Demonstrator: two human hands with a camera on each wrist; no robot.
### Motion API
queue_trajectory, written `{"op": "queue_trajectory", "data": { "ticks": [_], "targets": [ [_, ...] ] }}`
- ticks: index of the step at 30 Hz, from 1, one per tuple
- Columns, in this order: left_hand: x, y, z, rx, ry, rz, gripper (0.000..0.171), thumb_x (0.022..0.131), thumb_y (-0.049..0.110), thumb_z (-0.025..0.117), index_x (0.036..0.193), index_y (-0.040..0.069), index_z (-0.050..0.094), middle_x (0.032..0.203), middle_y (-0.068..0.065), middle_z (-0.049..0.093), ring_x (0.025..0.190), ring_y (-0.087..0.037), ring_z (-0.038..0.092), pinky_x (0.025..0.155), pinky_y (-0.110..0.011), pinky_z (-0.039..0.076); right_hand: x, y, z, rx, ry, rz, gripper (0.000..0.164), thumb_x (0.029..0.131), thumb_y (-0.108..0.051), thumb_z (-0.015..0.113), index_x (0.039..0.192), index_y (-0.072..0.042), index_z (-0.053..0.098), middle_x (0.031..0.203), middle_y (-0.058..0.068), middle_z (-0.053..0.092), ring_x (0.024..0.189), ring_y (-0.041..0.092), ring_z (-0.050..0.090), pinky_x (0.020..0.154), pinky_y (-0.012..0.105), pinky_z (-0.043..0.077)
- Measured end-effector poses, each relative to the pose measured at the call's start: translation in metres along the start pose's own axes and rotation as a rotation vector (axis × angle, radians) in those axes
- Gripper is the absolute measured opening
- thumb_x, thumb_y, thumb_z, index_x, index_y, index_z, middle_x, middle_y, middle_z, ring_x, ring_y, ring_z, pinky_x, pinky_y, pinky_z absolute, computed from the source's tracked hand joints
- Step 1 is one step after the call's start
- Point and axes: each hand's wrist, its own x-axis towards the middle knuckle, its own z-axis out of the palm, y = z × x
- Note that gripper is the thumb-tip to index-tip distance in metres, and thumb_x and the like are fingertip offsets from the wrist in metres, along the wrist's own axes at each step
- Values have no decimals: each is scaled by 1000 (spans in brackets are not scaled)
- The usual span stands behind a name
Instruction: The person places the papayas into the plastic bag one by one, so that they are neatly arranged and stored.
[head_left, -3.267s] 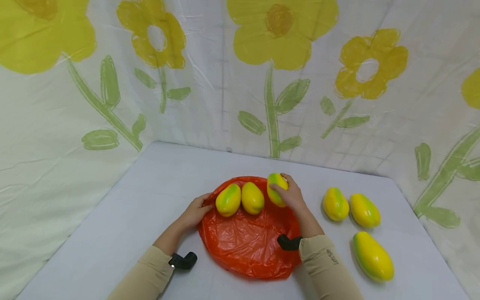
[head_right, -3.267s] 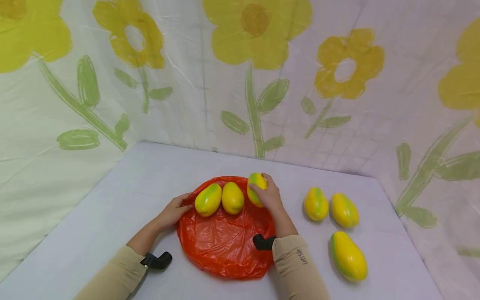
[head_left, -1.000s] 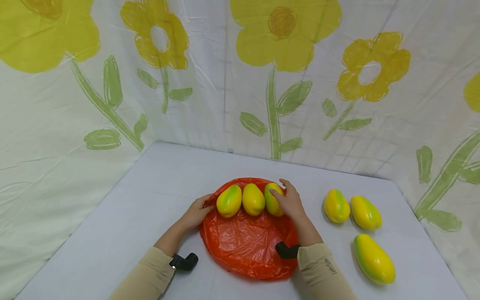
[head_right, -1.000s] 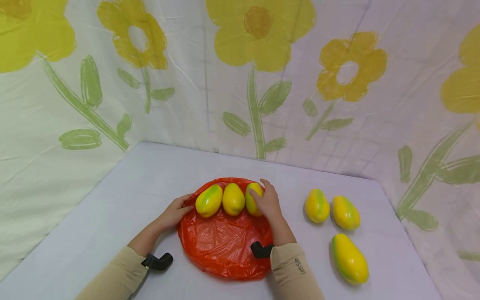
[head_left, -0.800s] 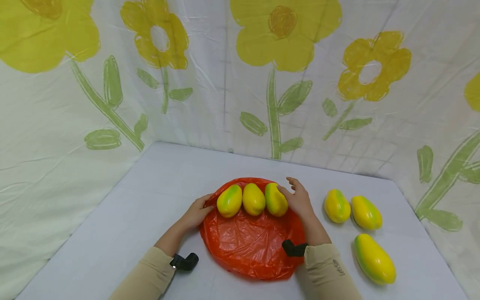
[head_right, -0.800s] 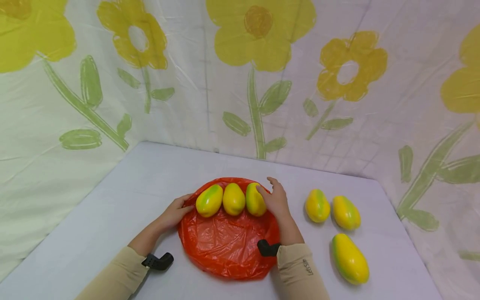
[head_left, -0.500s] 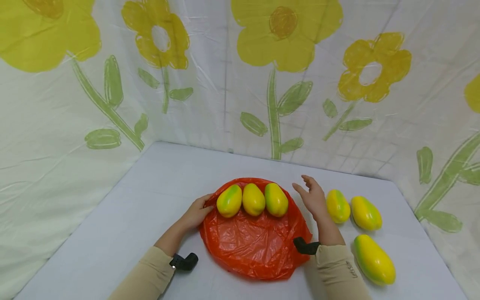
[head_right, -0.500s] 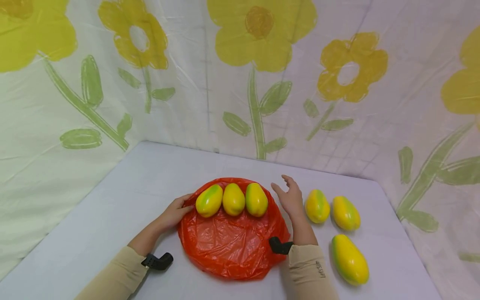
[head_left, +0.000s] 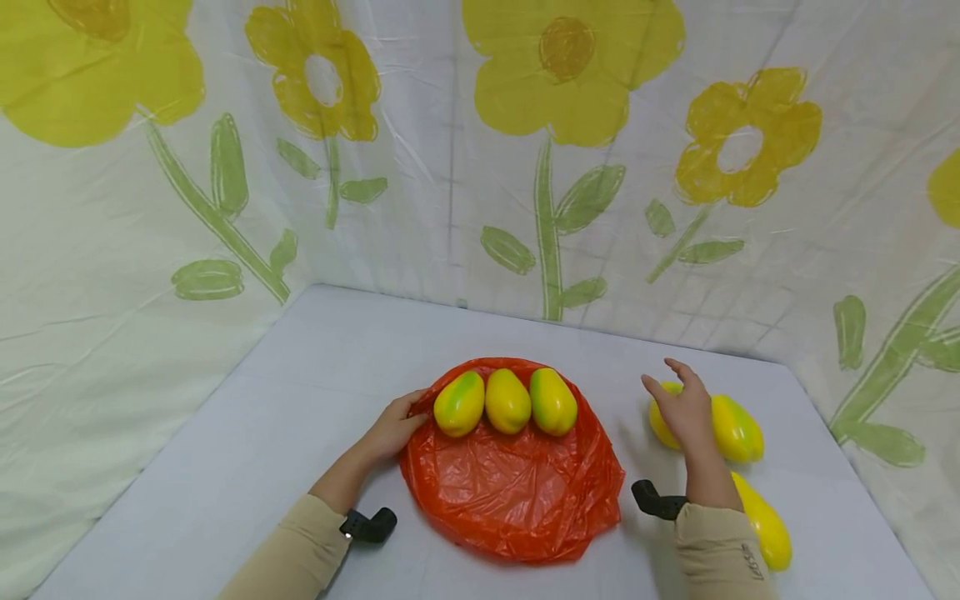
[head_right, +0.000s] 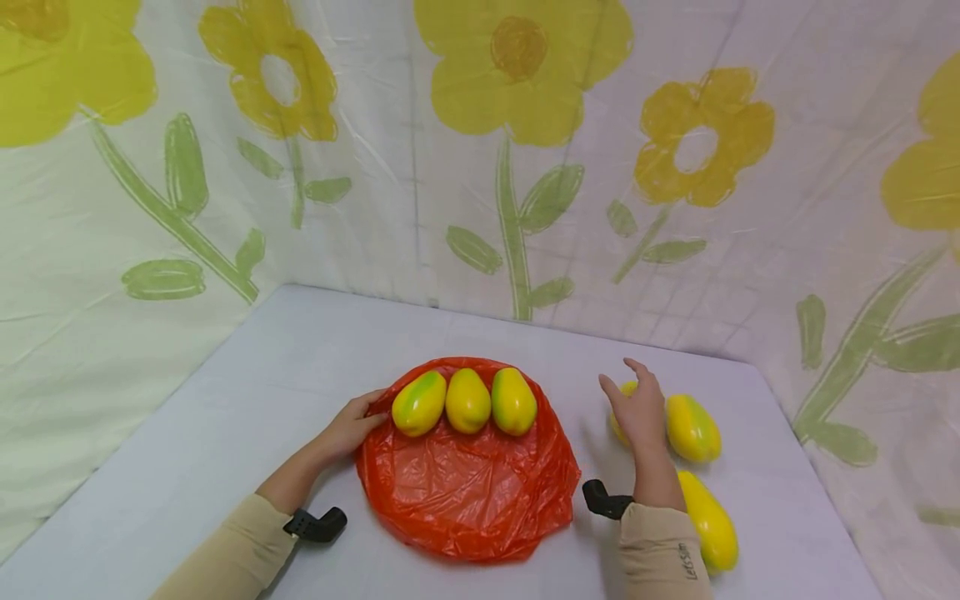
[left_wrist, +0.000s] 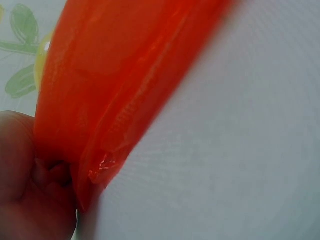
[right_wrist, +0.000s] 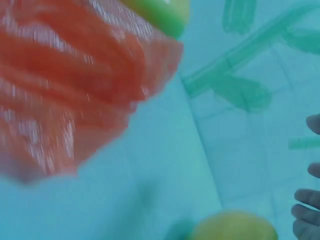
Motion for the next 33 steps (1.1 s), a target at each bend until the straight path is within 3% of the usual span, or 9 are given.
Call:
{"op": "queue_trajectory", "data": {
  "ticks": [16, 24, 33],
  "targets": [
    [2, -1, 1, -5, -1, -16, 44, 95, 6, 45, 139, 8, 41, 141, -15, 45, 116, -27, 55, 85, -35, 55, -2, 31, -30, 23, 27, 119, 75, 92, -50, 45, 149, -10, 18, 154, 23, 12, 140, 43, 14, 112, 59, 19],
    [2, -2, 1, 0, 4, -8, 44, 95, 7, 44, 139, 8, 42, 141, -14, 46, 119, -28, 52, 89, -36, 53, -1, 37, -33, 20, 37, 149, 74, 92, -48, 46, 149, -8, 20, 153, 24, 14, 139, 42, 16, 112, 57, 21],
    [2, -3, 1, 5, 6, -1, 44, 95, 6, 44, 139, 8, 41, 141, -15, 45, 120, -29, 52, 89, -36, 53, -1, 43, -31, 12, -10, 180, 75, 92, -49, 44, 149, -9, 17, 154, 24, 12, 139, 43, 16, 111, 56, 24]
  ]
}}
